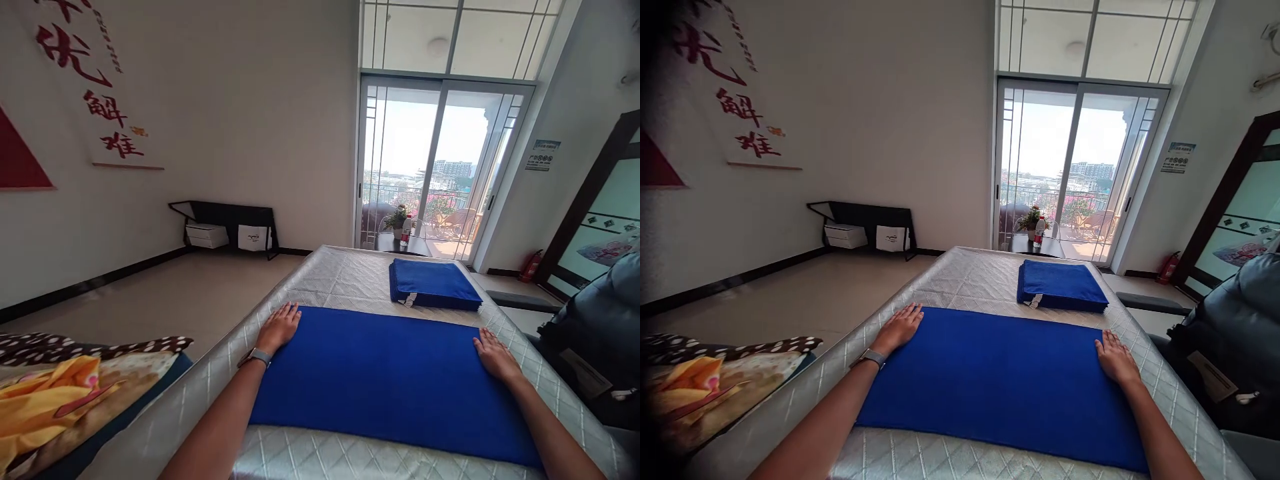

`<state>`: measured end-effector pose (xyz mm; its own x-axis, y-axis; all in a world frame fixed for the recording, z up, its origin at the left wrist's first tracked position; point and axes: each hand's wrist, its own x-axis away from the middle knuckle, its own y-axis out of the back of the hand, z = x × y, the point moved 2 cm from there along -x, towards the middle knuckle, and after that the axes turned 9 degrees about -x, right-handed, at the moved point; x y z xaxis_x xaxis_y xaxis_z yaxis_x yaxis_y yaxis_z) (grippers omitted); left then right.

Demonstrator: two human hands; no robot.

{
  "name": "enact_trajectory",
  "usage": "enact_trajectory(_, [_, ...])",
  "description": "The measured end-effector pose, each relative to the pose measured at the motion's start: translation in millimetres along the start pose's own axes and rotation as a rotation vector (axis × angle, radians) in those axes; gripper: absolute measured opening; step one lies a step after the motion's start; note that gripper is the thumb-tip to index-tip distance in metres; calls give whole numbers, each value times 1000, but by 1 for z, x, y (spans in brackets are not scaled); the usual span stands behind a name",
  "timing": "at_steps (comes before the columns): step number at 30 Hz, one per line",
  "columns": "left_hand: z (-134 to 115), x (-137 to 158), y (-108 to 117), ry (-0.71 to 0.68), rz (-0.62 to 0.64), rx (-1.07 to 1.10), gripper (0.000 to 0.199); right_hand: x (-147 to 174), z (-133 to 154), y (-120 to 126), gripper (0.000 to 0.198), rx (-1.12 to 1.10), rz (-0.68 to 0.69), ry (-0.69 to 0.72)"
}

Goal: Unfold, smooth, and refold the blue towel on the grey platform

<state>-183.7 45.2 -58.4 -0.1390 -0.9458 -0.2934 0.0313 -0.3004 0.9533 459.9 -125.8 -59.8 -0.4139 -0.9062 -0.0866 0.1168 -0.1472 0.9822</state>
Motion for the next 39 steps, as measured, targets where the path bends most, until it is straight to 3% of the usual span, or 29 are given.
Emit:
enact_trajectory(3, [-16,5,21,59,-99,-14,53,9,17,13,67,45,-8,-35])
enact_trajectory(5, [-38,9,37,39,-157,-25,53,19,45,24,65,68,-51,26])
enact_trajectory(8, [-95,17,61,-128,-160,12,51,37,111,37,63,45,-75,188])
enact_trajectory(11, [-168,28,78,-335,-146,94,49,55,187,38,62,-77,26,315])
enact_trajectory(14, [-230,39,79,-454,-166,133,47,69,244,27,60,-168,115,413])
enact_trajectory(17, [-261,46,66,-492,-176,141,48,77,265,10,59,-187,159,456])
enact_trajectory(22, [-265,48,45,-518,-155,141,49,78,263,-5,61,-189,182,457])
enact_trajectory(27, [-265,42,42,-485,-126,147,52,70,259,-4,61,-221,179,440])
enact_trajectory(30, [-263,39,41,-471,-89,156,55,60,242,-3,64,-209,161,378])
enact_trajectory(35, [-238,31,40,-419,-30,127,54,44,197,2,66,-181,146,226])
enact_trajectory(39, [-209,23,36,-381,-16,84,51,40,181,5,66,-159,133,172])
